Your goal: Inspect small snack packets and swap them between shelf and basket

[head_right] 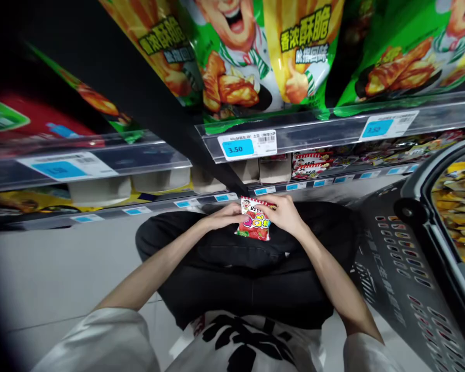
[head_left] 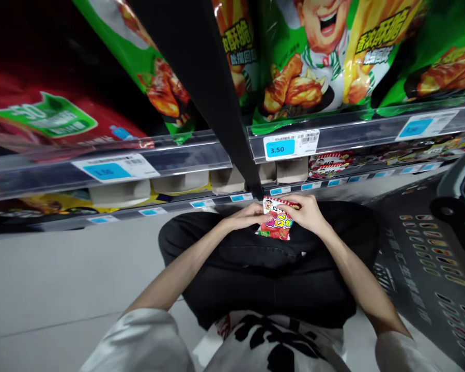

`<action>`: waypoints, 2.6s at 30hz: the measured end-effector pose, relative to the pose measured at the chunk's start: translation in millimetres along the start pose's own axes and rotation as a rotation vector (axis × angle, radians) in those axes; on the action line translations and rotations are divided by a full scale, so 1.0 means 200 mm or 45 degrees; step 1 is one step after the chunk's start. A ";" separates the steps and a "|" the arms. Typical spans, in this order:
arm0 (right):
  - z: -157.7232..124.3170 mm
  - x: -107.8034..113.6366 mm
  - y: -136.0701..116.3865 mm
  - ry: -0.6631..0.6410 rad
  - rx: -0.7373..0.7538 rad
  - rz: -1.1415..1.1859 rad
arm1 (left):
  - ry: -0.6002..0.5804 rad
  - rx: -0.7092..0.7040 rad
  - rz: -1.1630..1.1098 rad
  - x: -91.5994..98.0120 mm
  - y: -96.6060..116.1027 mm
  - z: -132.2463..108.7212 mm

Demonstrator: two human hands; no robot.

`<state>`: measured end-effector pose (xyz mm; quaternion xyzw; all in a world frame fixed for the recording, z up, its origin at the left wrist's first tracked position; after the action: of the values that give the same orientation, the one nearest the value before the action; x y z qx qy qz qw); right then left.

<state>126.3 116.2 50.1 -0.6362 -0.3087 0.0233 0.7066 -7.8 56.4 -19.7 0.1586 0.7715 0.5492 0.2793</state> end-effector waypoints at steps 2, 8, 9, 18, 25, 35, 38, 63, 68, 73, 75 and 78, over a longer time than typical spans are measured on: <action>0.01 -0.02 0.03 0.034 -0.083 0.141 | 0.047 0.049 0.018 0.02 -0.04 0.00; 0.03 -0.02 0.17 0.228 -0.377 0.650 | 0.165 0.059 -0.055 0.07 -0.10 0.00; 0.03 -0.01 0.19 0.241 -0.403 0.723 | 0.172 0.051 -0.066 0.07 -0.10 0.00; 0.02 -0.18 0.17 -0.210 -0.505 0.765 | 0.337 -0.104 -0.244 0.12 -0.07 0.02; 0.02 -0.15 0.26 -0.009 -0.576 0.669 | 0.214 -0.189 -0.144 0.05 0.05 0.02; 0.01 -0.16 0.32 0.096 -0.676 0.794 | 0.195 -0.168 -0.116 0.04 0.05 0.01; 0.00 -0.16 0.36 0.139 -0.735 0.798 | 0.157 -0.155 -0.120 0.03 0.04 0.01; 0.00 -0.10 0.31 0.325 -0.744 0.893 | -0.007 -0.100 -0.156 0.00 0.01 0.01; 0.00 -0.12 0.31 0.279 -0.752 0.919 | -0.074 -0.089 -0.150 -0.02 0.00 0.00; 0.00 -0.14 0.30 0.206 -0.753 0.929 | -0.139 -0.127 -0.175 -0.04 -0.02 -0.01; 0.00 -0.14 0.31 0.196 -0.740 0.935 | -0.153 -0.154 -0.191 -0.04 -0.02 -0.01; 0.00 -0.14 0.31 0.191 -0.726 0.916 | -0.170 -0.183 -0.208 -0.05 -0.02 -0.01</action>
<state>125.9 116.1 -17.0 -0.8717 -0.0104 0.1350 0.4709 -1.6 48.2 -19.7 0.1112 0.7201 0.5668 0.3844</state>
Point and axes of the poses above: each hand's wrist, its own z-axis towards the middle knuckle, its own x-axis out of the back of the hand, y = z × x, the point moved 9 cm from there along z, towards the middle knuckle, and after that the axes turned 6 degrees about -x, right-handed, at the moved point
